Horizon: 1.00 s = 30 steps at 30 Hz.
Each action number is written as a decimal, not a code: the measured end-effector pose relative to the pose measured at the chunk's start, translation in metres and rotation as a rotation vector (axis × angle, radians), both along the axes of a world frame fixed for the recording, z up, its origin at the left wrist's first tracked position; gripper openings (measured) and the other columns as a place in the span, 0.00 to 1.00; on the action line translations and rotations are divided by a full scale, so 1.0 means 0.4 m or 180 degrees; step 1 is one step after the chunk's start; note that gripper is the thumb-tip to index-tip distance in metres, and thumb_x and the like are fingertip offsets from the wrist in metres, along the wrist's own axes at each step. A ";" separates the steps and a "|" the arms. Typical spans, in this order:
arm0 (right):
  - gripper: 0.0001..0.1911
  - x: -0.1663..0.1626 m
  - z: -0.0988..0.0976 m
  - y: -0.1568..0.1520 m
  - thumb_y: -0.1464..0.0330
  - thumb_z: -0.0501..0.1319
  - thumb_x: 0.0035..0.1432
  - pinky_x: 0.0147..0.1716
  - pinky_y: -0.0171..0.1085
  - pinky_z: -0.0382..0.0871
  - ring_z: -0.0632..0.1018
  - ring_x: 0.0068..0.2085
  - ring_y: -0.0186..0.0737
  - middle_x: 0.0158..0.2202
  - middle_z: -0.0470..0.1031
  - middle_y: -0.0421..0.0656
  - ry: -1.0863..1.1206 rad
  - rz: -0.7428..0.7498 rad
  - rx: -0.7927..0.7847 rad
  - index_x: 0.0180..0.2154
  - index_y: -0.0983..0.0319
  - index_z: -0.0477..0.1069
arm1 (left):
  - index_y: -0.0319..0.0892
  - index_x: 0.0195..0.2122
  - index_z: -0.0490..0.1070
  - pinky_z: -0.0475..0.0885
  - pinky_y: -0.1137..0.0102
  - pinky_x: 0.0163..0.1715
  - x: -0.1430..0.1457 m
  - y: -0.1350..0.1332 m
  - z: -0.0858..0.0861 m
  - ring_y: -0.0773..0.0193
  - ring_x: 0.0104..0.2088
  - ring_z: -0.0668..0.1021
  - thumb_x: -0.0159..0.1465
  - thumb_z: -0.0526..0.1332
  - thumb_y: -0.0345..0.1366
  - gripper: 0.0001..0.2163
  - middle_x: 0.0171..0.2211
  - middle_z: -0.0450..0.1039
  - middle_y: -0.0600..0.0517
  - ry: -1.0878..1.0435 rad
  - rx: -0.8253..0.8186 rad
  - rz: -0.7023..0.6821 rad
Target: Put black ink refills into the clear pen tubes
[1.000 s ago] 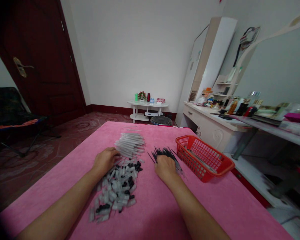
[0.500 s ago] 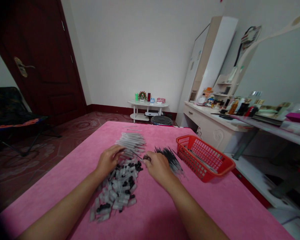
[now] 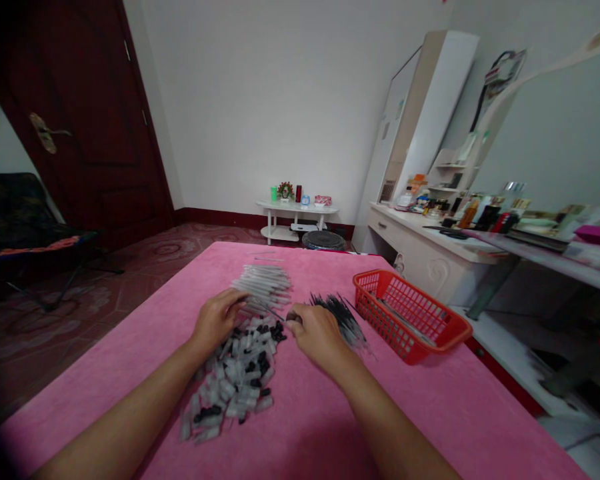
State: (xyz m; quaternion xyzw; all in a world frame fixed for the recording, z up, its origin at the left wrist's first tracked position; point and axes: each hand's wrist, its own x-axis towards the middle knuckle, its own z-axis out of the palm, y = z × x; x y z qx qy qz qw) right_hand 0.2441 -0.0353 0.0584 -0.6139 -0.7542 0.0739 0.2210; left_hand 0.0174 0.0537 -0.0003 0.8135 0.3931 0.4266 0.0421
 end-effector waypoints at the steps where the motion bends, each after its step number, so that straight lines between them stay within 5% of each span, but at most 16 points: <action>1: 0.07 0.000 0.000 0.000 0.67 0.57 0.55 0.28 0.31 0.55 0.74 0.30 0.35 0.29 0.77 0.41 -0.0020 0.0000 -0.0005 0.31 0.60 0.74 | 0.44 0.42 0.73 0.70 0.68 0.42 0.000 0.000 -0.001 0.62 0.41 0.76 0.62 0.54 0.30 0.11 0.39 0.75 0.50 0.0046 0.0024 0.0003; 18: 0.08 0.023 0.015 0.004 0.69 0.59 0.55 0.34 0.34 0.59 0.76 0.36 0.40 0.33 0.79 0.42 -0.0447 0.0206 0.0422 0.31 0.58 0.77 | 0.44 0.44 0.72 0.69 0.70 0.37 0.026 -0.037 0.025 0.63 0.38 0.73 0.60 0.55 0.24 0.14 0.37 0.73 0.50 0.1201 0.0462 -0.0658; 25: 0.11 -0.010 -0.032 0.014 0.65 0.54 0.60 0.32 0.32 0.61 0.74 0.33 0.36 0.32 0.76 0.42 0.0972 -0.0077 0.0897 0.35 0.62 0.73 | 0.43 0.42 0.73 0.70 0.69 0.41 0.030 -0.019 0.004 0.63 0.40 0.75 0.61 0.54 0.27 0.12 0.38 0.75 0.50 -0.0046 0.0109 -0.0202; 30: 0.04 -0.010 -0.105 0.030 0.69 0.60 0.53 0.33 0.32 0.61 0.73 0.33 0.36 0.32 0.74 0.41 0.0536 -0.0034 0.0427 0.31 0.61 0.74 | 0.42 0.38 0.74 0.71 0.68 0.41 0.011 0.011 -0.011 0.62 0.39 0.77 0.60 0.57 0.33 0.08 0.37 0.77 0.50 -0.0979 -0.0155 0.0294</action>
